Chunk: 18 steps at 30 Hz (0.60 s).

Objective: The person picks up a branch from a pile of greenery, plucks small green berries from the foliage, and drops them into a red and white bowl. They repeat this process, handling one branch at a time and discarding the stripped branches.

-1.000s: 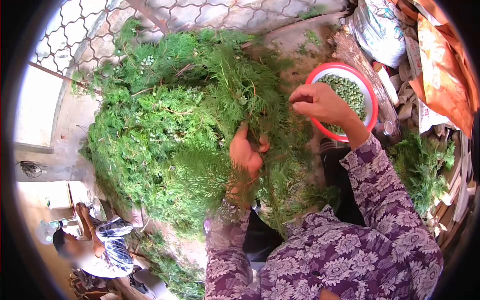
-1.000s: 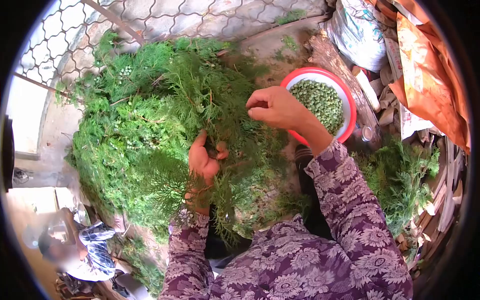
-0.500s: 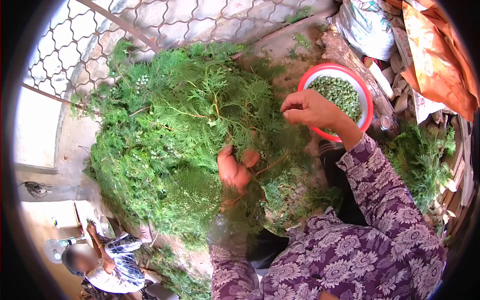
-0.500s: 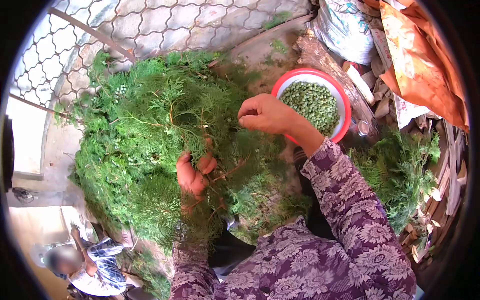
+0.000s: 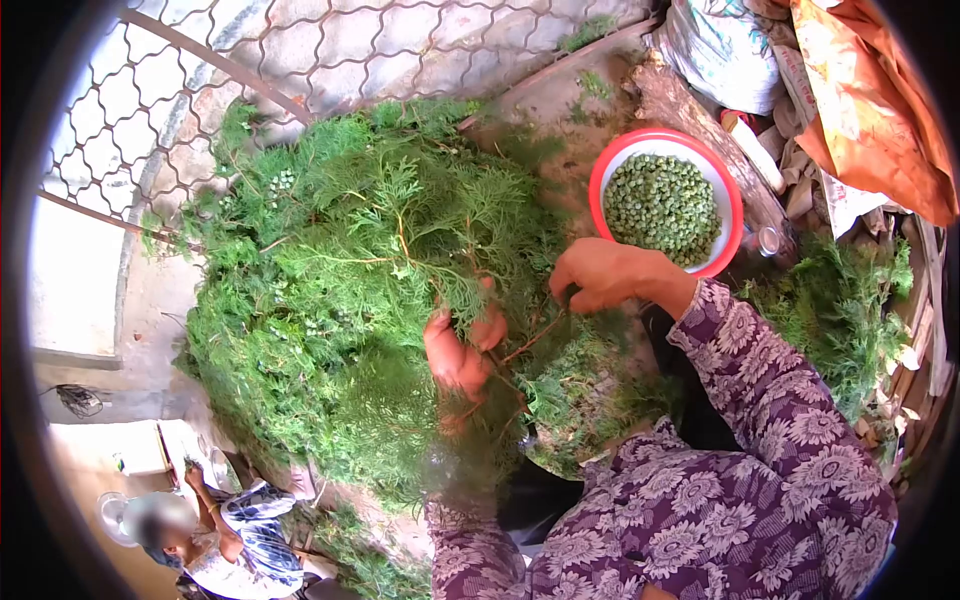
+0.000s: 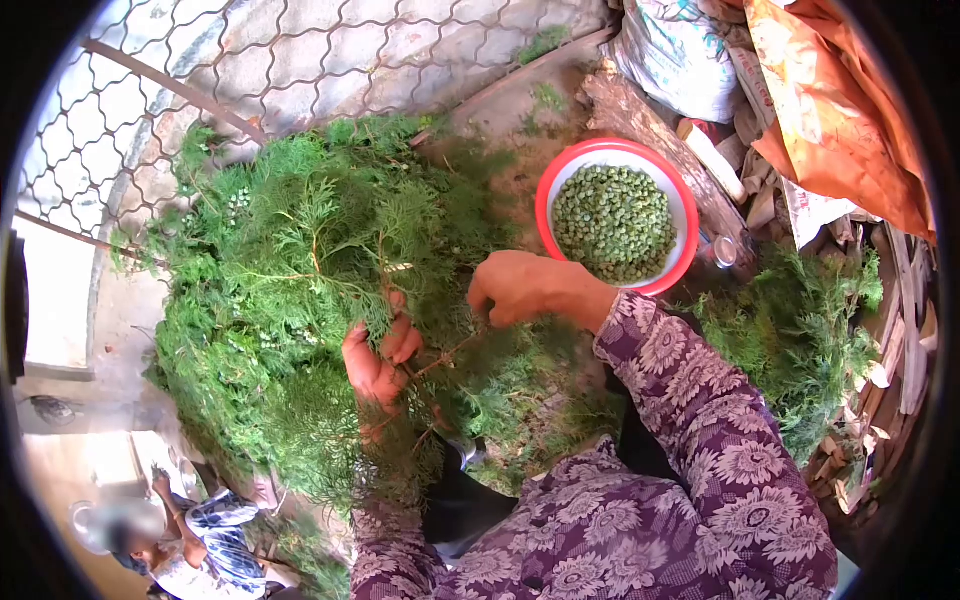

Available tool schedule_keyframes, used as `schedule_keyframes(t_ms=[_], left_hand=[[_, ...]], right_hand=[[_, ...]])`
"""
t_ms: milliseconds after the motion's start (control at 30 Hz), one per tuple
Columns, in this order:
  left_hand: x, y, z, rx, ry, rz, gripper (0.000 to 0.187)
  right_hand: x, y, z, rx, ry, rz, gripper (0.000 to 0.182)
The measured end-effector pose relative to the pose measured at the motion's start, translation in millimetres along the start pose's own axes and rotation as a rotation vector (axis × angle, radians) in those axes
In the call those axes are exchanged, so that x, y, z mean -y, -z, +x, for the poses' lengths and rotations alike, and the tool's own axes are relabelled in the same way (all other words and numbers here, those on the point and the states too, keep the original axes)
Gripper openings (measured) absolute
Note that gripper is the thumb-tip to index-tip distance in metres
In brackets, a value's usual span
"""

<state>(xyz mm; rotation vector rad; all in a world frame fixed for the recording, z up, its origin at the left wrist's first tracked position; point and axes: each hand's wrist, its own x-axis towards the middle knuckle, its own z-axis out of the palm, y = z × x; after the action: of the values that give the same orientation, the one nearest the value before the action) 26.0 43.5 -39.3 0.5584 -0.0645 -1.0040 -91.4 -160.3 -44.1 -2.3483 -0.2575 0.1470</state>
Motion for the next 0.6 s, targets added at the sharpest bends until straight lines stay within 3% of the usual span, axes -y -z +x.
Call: schedule_keyframes(t_ms=[200,233,267,333,400,467,533,600], left_hand=[[0.1,2.3,-3.3,0.090,-0.007,0.045,0.038],[0.9,1.6,-4.7,0.096,-0.014,0.046,0.038],[2.4,0.5,-5.2,0.029,-0.032,0.091,0.036],[7.2,-6.0,-5.7,-0.024,-0.060,0.136,0.033],[14.7,-17.0,-8.6,-0.232,-0.078,0.231,0.030],[20.1,-14.4,-7.6,-0.152,-0.074,0.256,0.025],[26.7,-18.2,-8.0,-0.322,-0.058,0.393,0.024],[30.6,-18.9,-8.2,-0.305,-0.064,0.409,0.022]], right_hand=[[-3.7,16.1,-10.9,-0.183,-0.048,-0.065,0.023],[-6.8,20.2,-13.1,-0.228,-0.153,-0.083,0.024],[-9.2,24.6,-14.8,-0.275,-0.257,-0.104,0.025],[-14.9,29.5,-17.3,-0.376,-0.269,-0.117,0.026],[-10.7,33.8,-16.5,-0.476,-0.283,-0.124,0.027],[-1.7,32.3,-15.2,-0.628,-0.153,0.448,0.025],[6.2,32.7,-12.1,-0.656,-0.089,0.594,0.023],[16.9,34.3,-10.8,-0.684,-0.021,0.740,0.020]])
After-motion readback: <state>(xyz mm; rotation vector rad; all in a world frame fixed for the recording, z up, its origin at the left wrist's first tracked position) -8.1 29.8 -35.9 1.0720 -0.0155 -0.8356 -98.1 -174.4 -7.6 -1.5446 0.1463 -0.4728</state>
